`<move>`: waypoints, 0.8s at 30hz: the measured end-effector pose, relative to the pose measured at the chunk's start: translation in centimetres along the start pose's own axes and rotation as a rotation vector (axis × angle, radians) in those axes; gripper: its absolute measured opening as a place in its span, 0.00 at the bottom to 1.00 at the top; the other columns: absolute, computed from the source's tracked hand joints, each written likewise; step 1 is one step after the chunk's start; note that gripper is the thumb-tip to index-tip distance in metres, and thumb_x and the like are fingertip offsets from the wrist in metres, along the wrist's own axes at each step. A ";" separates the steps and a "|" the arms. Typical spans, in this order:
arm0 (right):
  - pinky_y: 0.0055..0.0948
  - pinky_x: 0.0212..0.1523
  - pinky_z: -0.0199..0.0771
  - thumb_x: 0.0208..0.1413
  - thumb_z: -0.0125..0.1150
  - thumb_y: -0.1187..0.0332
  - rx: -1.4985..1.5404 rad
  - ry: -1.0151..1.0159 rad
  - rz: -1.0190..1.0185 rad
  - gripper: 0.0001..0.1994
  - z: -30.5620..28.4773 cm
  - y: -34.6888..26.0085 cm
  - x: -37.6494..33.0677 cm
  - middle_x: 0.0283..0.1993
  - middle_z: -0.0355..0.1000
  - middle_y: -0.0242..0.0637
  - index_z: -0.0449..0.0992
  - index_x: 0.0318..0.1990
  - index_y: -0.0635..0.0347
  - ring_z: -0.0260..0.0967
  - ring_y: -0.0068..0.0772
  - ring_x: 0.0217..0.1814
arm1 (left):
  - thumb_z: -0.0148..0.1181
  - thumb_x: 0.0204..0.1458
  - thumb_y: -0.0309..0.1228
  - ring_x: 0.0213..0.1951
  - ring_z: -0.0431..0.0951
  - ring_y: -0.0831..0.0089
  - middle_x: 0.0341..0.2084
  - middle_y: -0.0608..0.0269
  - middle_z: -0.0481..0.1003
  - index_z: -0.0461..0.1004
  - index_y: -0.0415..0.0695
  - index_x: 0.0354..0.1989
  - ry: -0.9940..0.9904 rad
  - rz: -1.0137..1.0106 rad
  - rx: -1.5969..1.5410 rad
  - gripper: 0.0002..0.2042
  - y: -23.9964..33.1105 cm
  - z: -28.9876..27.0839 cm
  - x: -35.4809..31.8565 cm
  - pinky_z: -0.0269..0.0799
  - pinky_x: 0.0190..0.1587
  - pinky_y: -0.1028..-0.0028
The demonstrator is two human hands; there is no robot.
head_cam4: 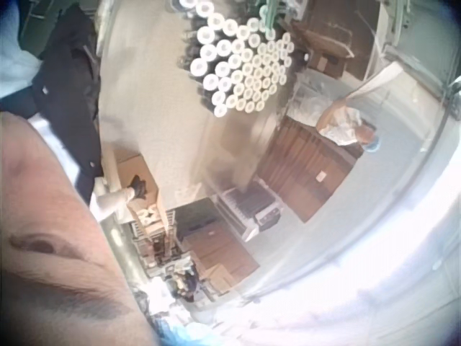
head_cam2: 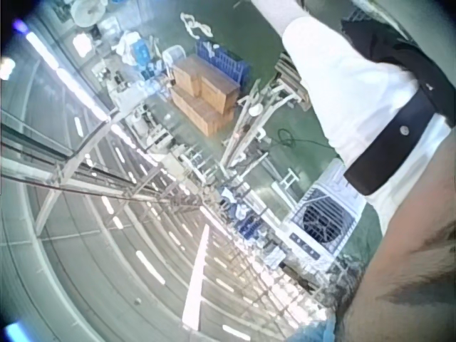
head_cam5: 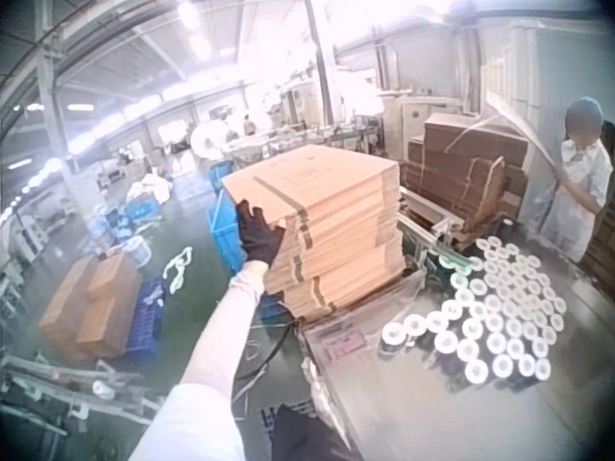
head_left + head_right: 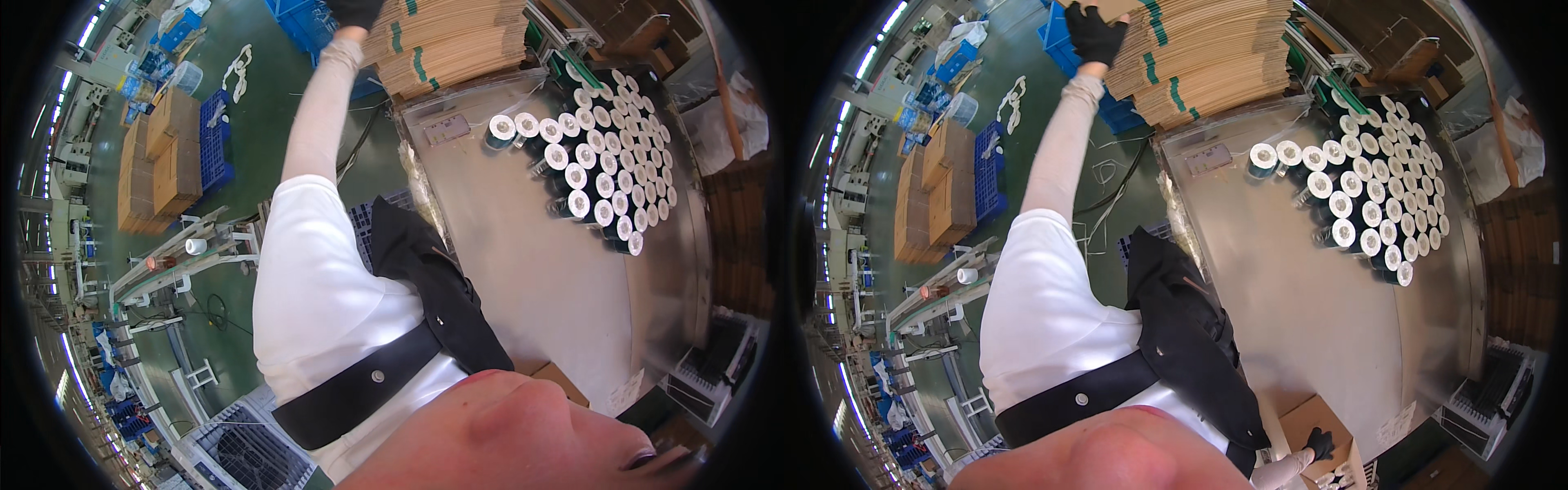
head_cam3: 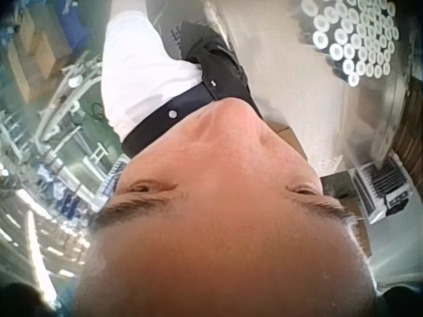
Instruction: The person assembles flat cardboard boxes and packs them with cylindrical cans from a nearby table. They arrange the cans in rows inside the box, close the flaps, and place the finished box on a stack.
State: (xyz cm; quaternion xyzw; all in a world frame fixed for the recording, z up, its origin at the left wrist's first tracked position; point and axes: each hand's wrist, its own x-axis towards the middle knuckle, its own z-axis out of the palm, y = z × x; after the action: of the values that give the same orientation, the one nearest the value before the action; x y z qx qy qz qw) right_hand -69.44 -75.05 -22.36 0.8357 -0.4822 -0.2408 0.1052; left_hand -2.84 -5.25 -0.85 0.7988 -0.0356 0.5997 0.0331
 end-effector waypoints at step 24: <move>0.35 0.65 0.47 0.49 0.63 0.67 1.373 0.640 -1.061 0.41 -26.1 -31.0 -11.1 0.66 0.48 0.50 0.43 0.66 0.61 0.45 0.40 0.69 | 0.57 0.35 0.35 0.17 0.70 0.75 0.10 0.72 0.63 0.68 0.54 0.15 -0.037 0.863 -0.802 0.05 27.9 -19.2 -1.2 0.64 0.19 0.73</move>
State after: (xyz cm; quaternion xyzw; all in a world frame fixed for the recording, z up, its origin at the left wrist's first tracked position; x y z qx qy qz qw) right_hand -37.48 -51.14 -9.21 0.8529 -0.0212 0.3235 -0.4092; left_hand -24.25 -31.16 3.62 0.6475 -0.5821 0.4845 0.0847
